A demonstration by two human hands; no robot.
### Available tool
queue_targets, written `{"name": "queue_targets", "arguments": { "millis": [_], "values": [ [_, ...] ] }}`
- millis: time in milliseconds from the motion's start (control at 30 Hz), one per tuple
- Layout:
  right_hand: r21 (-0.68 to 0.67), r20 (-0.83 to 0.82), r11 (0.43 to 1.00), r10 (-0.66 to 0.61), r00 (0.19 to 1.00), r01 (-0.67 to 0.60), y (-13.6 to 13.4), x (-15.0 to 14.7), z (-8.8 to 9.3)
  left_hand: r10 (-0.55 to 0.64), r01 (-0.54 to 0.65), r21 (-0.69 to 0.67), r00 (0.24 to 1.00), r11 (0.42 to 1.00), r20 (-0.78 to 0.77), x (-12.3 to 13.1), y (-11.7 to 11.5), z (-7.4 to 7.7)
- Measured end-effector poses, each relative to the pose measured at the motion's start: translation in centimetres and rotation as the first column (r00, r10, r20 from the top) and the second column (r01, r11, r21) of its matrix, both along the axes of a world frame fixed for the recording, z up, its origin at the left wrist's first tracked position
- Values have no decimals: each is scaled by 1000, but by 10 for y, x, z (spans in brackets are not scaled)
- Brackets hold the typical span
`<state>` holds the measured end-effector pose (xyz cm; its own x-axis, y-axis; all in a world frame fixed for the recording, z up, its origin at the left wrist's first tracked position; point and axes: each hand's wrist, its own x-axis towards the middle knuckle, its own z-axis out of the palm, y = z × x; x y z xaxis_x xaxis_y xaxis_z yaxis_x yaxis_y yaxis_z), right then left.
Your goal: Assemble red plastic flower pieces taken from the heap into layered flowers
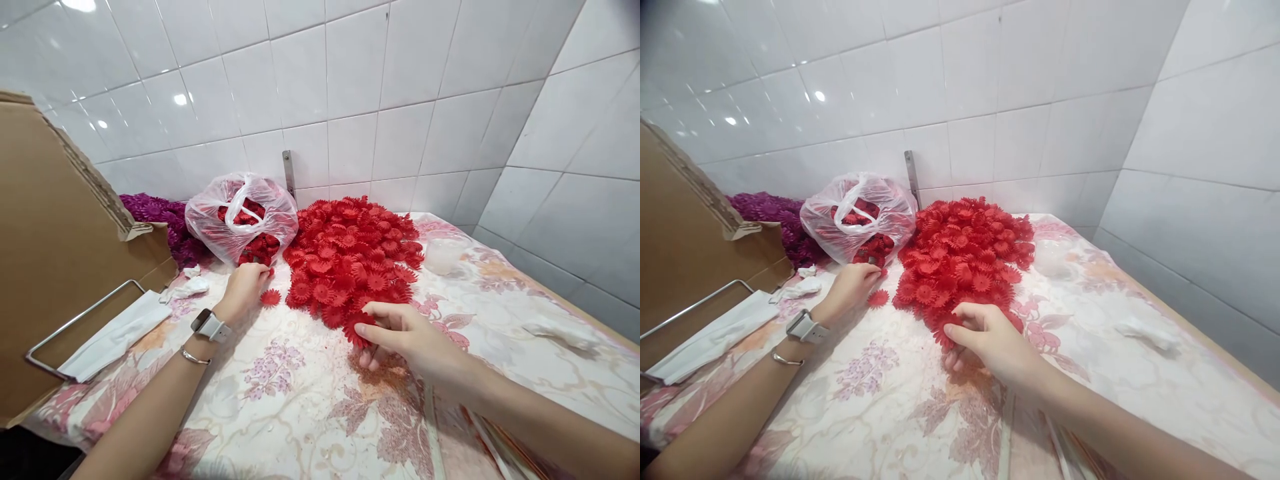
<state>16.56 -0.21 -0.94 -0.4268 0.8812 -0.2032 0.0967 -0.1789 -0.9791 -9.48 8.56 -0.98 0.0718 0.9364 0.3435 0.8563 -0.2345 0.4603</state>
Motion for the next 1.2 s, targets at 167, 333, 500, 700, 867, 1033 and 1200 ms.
{"name": "queue_targets", "arguments": {
  "millis": [167,333,500,700,867,1033,1200],
  "values": [
    [19,-23,1000,-6,1000,6,2,2,-4,-35,57,-59,944,997,329,13,-9,10],
    [19,-39,1000,22,999,-21,2,1,-5,-17,53,-55,854,997,519,20,-15,9],
    [15,-35,1000,-6,999,6,0,1,-2,-15,11,10,805,1000,593,19,-13,6],
    [16,-59,999,-34,998,35,-2,0,-1,-36,-33,114,832,993,554,18,-11,4],
    [62,-91,998,-19,996,24,1,-1,-3,-74,-2,190,917,982,391,27,-20,5],
    [70,-67,997,-22,998,27,1,1,-5,-89,50,151,960,987,264,33,-22,0],
    [15,-122,1000,12,992,-10,2,1,-4,-72,-8,272,957,962,281,48,-38,4]
  ]
}}
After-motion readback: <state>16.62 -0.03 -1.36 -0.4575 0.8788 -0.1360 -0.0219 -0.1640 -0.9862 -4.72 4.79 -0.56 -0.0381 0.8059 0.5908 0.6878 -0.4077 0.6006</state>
